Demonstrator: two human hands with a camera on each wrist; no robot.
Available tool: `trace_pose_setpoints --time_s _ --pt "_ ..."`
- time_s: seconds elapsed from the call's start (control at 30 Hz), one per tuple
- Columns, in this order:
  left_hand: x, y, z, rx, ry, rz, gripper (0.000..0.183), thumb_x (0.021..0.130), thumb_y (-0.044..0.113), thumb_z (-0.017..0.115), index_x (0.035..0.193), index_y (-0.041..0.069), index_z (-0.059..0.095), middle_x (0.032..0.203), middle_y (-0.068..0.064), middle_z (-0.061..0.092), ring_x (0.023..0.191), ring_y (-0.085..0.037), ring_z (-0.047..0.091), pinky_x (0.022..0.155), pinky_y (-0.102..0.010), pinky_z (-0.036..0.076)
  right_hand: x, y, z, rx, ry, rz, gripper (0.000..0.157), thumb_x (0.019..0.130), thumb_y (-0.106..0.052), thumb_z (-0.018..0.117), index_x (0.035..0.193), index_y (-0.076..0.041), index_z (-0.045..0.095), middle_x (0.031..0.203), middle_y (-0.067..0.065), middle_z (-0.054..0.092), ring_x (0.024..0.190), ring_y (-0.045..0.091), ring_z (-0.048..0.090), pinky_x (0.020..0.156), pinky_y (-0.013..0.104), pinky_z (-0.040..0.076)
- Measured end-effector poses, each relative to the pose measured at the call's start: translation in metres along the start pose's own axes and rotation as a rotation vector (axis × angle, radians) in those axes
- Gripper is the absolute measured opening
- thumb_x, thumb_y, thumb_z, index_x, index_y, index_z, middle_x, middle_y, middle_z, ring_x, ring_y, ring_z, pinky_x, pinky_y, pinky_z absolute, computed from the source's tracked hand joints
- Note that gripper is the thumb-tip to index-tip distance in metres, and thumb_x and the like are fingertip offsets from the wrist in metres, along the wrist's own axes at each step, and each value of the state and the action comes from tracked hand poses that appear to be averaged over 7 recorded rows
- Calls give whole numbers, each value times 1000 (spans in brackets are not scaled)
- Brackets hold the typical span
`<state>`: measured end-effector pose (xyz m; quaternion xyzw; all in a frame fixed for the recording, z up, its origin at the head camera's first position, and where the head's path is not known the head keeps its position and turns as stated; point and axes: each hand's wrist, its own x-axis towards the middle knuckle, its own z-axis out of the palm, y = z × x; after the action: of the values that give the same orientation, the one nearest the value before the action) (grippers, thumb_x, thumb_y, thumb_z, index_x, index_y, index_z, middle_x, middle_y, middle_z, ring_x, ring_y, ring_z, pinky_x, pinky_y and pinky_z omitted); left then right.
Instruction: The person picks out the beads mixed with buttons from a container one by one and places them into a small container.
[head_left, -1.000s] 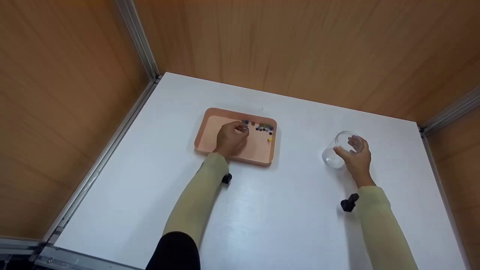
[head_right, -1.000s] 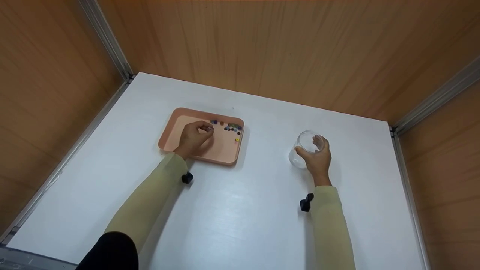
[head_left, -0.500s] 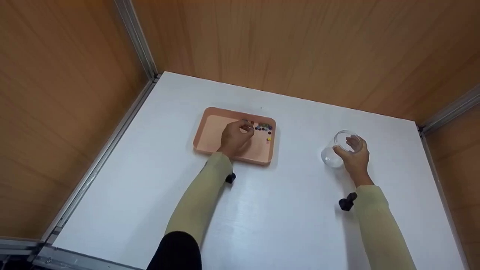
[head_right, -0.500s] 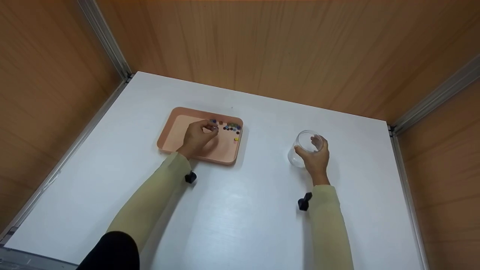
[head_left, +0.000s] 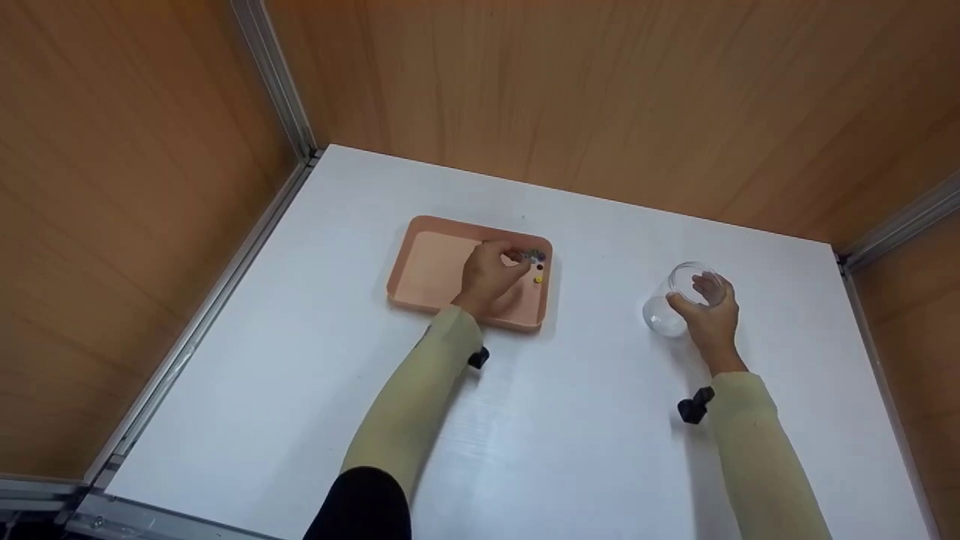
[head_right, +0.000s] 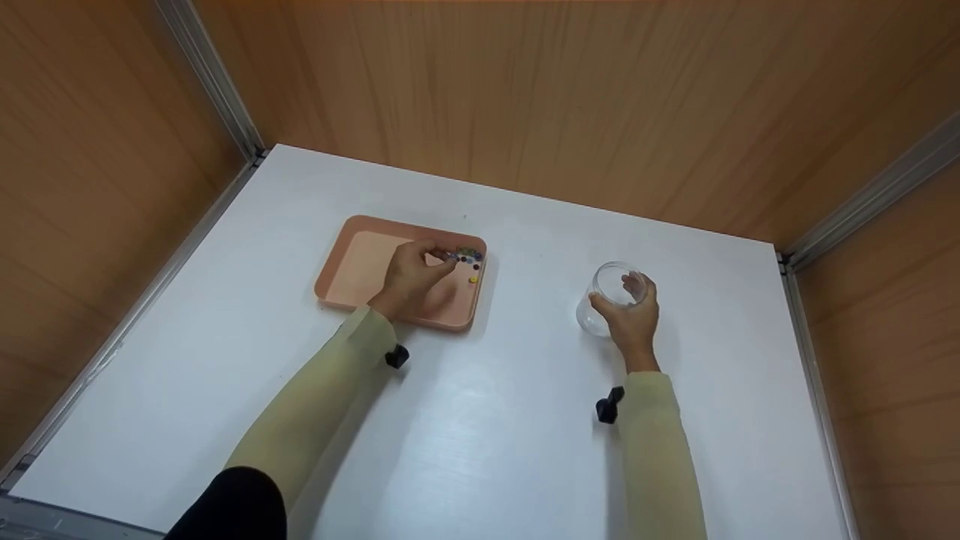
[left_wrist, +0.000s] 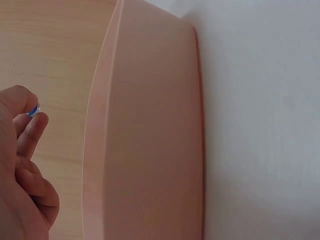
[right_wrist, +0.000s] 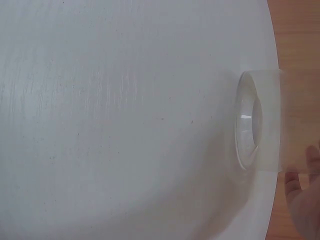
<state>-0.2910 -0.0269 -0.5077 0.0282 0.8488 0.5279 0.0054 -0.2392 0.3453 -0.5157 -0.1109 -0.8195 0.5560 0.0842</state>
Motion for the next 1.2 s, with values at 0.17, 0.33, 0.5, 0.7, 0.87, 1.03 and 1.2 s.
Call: trace_pose_setpoints --time_s 0.17,0.33,0.5,0.7,0.87,1.03,1.2 --pt "1 0 0 -46 -28 12 13 92 25 78 102 17 75 99 6 68 95 -12 58 81 -27 52 -4 -4 9 -24 16 4 85 89 -21 79 155 -3 28 155 17 43 145 27 39 118 41 34" --pt "0 3 2 -64 -39 34 14 92 25 78 104 19 77 98 7 69 95 -12 61 81 -27 53 -5 -7 11 -12 15 20 85 89 -21 79 156 -4 27 156 17 42 146 27 38 118 40 34" --pt "-1 6 3 -82 -53 46 16 93 24 77 108 20 77 101 9 69 97 -10 61 82 -27 53 -4 -8 10 0 11 19 85 90 -17 77 156 -3 26 157 18 41 147 27 37 117 39 35" --pt "-1 12 9 -126 -57 50 13 93 22 77 106 20 78 99 11 70 97 -9 62 84 -26 53 -2 -8 8 30 7 23 83 90 -11 76 155 0 25 156 19 39 147 28 36 119 40 32" --pt "-2 18 17 -144 -75 62 15 94 23 76 109 22 77 101 12 70 98 -9 62 85 -25 52 -2 -7 6 47 23 31 82 90 -10 76 155 -1 26 155 19 40 147 27 37 119 39 32" --pt "-5 20 21 -145 -69 54 13 95 24 76 107 24 75 102 13 69 98 -10 61 87 -25 53 -3 -5 9 53 19 19 83 89 -13 77 154 -2 27 156 18 40 147 26 37 119 38 31" --pt "-10 21 27 -103 -52 94 14 94 24 75 107 22 77 98 13 69 95 -9 62 84 -23 53 -3 -3 9 26 26 0 81 90 -16 77 153 -1 29 156 18 42 147 27 38 119 40 31"
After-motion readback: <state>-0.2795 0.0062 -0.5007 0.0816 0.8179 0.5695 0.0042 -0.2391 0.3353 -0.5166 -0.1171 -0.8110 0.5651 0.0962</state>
